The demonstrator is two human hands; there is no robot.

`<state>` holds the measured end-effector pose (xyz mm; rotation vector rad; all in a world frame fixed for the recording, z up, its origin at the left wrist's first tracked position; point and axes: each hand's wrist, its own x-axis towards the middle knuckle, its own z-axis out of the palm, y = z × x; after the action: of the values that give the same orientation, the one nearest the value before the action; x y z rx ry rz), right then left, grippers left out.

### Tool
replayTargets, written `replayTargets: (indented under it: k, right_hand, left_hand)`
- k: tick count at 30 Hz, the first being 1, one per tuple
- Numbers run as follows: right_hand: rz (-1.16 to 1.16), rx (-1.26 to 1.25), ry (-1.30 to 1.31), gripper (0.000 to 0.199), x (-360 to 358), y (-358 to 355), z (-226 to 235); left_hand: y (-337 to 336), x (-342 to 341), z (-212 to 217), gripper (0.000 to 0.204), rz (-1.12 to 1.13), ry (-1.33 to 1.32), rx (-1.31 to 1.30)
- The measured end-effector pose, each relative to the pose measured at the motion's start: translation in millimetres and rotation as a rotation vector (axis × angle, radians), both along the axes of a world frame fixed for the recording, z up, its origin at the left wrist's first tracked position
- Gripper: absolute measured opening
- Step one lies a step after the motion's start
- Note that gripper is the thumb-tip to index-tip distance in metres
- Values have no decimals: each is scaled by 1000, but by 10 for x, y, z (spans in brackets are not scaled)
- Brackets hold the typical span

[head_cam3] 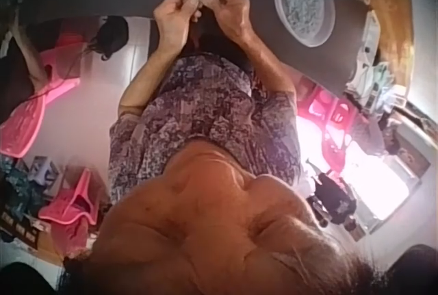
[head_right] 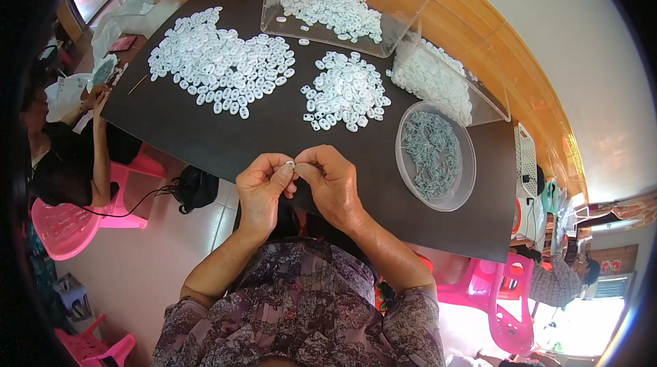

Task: Manually assembling small white plastic components by inserting metal pins into them.

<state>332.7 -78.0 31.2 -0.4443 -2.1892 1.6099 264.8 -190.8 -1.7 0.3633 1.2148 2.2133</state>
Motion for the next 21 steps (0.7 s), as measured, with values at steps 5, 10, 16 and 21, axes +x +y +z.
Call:
replayTargets:
  k: [5, 10, 16, 21]
  right_hand:
    - [-56, 139, 51, 2, -23, -20, -130]
    - [-9, 88, 44, 7, -21, 37, -82]
    - [-293, 566, 81, 9, -127, 595, -119]
    - [-248, 955, 101, 14, -242, 676, -285]
  left_hand:
    - [23, 23, -43, 8, 14, 14, 31]
    - [27, -35, -44, 9, -16, -60, 17]
    - [2, -132, -16, 10, 23, -73, 27]
    - [16, -141, -17, 9, 15, -75, 6]
